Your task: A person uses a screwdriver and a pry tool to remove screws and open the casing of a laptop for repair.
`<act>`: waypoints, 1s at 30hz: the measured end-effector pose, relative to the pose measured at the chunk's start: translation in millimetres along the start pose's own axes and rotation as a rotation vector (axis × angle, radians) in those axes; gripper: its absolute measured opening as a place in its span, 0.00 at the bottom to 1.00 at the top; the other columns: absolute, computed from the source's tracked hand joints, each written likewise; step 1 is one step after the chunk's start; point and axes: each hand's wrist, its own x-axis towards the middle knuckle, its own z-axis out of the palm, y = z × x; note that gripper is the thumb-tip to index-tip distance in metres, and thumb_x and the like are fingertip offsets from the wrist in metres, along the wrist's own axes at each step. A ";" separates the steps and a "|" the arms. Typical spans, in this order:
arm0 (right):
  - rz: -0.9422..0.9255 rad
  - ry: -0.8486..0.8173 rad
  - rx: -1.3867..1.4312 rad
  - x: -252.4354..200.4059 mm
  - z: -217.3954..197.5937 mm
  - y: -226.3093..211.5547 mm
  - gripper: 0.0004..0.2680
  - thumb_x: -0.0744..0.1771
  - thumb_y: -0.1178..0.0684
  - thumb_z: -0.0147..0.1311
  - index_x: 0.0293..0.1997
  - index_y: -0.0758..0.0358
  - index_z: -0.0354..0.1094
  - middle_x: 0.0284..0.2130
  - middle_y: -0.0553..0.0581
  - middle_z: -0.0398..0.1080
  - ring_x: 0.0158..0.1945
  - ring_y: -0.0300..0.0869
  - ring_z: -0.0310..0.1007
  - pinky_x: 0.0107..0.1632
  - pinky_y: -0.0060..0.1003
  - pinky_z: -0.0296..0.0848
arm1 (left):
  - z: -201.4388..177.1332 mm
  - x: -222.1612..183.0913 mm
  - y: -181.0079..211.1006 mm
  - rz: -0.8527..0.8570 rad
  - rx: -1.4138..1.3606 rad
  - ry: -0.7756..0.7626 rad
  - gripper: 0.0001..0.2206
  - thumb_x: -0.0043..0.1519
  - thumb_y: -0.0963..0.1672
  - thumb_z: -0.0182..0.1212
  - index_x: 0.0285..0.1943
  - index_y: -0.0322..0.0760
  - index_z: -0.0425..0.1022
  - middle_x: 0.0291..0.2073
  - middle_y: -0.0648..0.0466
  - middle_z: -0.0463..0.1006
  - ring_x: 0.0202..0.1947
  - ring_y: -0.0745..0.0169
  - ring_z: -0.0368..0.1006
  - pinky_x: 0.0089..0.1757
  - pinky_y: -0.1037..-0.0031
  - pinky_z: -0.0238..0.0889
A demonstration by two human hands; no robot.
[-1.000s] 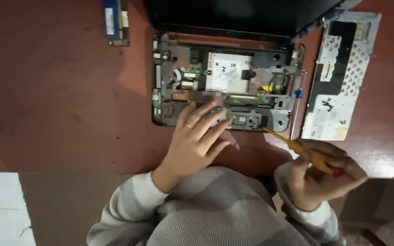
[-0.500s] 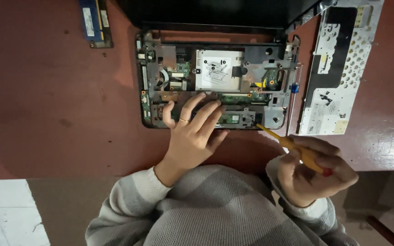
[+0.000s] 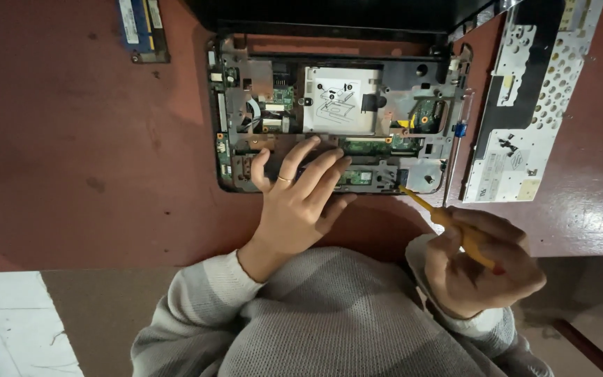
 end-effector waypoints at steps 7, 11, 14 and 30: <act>-0.055 -0.033 -0.024 8.3 1.6 -2.0 0.13 0.66 0.75 0.51 0.43 0.70 0.47 0.30 0.75 0.70 0.31 0.54 0.79 0.25 0.38 0.73 | -0.8 -0.9 -1.4 0.010 -0.005 -0.019 0.16 0.69 0.53 0.60 0.56 0.45 0.83 0.57 0.62 0.78 0.66 0.56 0.65 0.64 0.48 0.33; 0.184 -0.178 -0.207 7.8 -4.6 -14.0 0.05 0.68 0.65 0.56 0.34 0.79 0.75 0.34 0.69 0.76 0.28 0.48 0.77 0.26 0.34 0.69 | -0.1 1.3 -1.2 0.008 -0.016 0.014 0.15 0.68 0.53 0.62 0.54 0.45 0.84 0.57 0.62 0.78 0.65 0.56 0.66 0.64 0.49 0.34; -0.126 -0.254 -0.423 6.3 -10.3 -4.5 0.21 0.71 0.40 0.47 0.56 0.76 0.55 0.37 0.66 0.72 0.32 0.51 0.74 0.30 0.41 0.74 | 1.2 2.7 -0.7 0.002 -0.026 0.047 0.15 0.68 0.53 0.61 0.54 0.44 0.84 0.54 0.62 0.79 0.63 0.56 0.68 0.64 0.50 0.33; -0.041 -0.552 0.180 37.7 -48.9 34.4 0.11 0.63 0.49 0.63 0.49 0.55 0.73 0.50 0.57 0.65 0.55 0.45 0.68 0.57 0.37 0.76 | -8.7 30.0 8.1 0.064 -0.058 0.082 0.25 0.68 0.60 0.50 0.56 0.40 0.76 0.59 0.50 0.71 0.59 0.56 0.72 0.64 0.54 0.31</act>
